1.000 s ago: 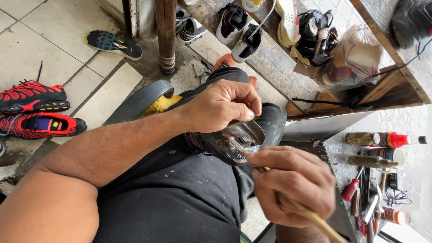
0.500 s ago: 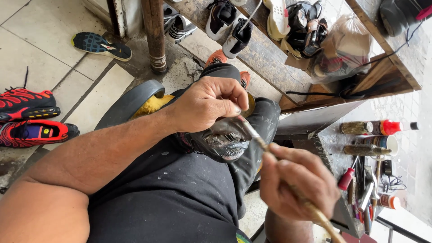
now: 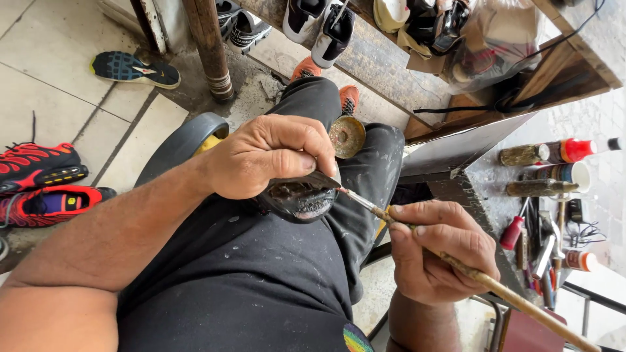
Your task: Applying glue to a shoe sole and pressing it together for repair
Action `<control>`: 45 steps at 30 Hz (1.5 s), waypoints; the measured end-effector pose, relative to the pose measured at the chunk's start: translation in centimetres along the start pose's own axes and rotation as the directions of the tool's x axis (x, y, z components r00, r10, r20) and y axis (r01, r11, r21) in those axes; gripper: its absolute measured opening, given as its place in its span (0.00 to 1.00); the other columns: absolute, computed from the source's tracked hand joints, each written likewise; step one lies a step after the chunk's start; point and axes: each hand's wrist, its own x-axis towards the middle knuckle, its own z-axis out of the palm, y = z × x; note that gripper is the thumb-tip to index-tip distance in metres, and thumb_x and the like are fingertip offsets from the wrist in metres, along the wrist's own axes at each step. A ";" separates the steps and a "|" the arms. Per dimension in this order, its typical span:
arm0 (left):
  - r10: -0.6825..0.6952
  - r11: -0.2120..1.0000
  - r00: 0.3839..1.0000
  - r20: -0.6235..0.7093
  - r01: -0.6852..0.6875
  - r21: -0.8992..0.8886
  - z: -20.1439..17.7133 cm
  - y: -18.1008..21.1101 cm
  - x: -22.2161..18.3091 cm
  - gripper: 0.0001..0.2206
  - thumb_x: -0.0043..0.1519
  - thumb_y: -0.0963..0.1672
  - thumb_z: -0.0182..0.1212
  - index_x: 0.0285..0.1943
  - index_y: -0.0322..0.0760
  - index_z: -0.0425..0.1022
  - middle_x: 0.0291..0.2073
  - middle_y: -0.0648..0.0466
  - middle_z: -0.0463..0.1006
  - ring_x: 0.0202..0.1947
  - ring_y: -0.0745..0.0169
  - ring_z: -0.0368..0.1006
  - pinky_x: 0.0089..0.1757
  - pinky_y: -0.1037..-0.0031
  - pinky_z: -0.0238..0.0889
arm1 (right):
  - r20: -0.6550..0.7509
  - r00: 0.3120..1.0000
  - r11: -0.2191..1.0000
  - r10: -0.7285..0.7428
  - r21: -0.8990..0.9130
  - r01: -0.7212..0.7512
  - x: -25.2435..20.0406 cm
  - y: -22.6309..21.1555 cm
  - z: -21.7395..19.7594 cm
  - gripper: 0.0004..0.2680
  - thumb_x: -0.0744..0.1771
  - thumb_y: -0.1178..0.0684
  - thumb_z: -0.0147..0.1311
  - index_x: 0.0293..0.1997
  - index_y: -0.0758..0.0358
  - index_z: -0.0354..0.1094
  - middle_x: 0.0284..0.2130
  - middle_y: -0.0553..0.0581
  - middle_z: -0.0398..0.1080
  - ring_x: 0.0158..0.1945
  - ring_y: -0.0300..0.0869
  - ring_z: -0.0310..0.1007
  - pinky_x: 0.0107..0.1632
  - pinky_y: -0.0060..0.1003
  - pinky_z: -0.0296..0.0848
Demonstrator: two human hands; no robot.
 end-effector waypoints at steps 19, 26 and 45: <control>0.196 0.980 0.924 0.328 -0.189 -0.054 -2.2 -1.9 -0.7 0.36 0.55 0.52 0.73 0.67 0.44 0.53 0.69 0.38 0.64 0.69 0.50 0.67 0.68 0.61 0.64 | -0.014 0.998 0.976 -0.056 0.212 0.058 -1.6 0.9 0.6 0.07 0.65 0.66 0.54 0.39 0.59 0.63 0.30 0.62 0.73 0.30 0.39 0.81 0.29 0.24 0.85; 0.188 0.982 0.914 0.359 -0.179 -0.059 -2.0 -2.3 0.0 0.36 0.55 0.51 0.73 0.66 0.44 0.53 0.65 0.43 0.64 0.66 0.46 0.70 0.62 0.58 0.73 | -0.060 0.996 0.994 0.058 0.099 -0.052 -1.6 -0.8 0.7 0.08 0.64 0.62 0.57 0.34 0.57 0.59 0.29 0.66 0.73 0.29 0.43 0.79 0.33 0.32 0.81; 0.071 0.917 0.986 0.149 -0.123 0.379 0.3 -3.7 1.5 0.44 0.48 0.56 0.76 0.69 0.45 0.53 0.62 0.51 0.64 0.57 0.59 0.70 0.59 0.69 0.62 | -0.183 0.967 0.983 -0.174 -0.086 0.161 -0.2 1.8 4.0 0.07 0.65 0.62 0.60 0.38 0.59 0.61 0.29 0.70 0.74 0.30 0.49 0.80 0.30 0.34 0.79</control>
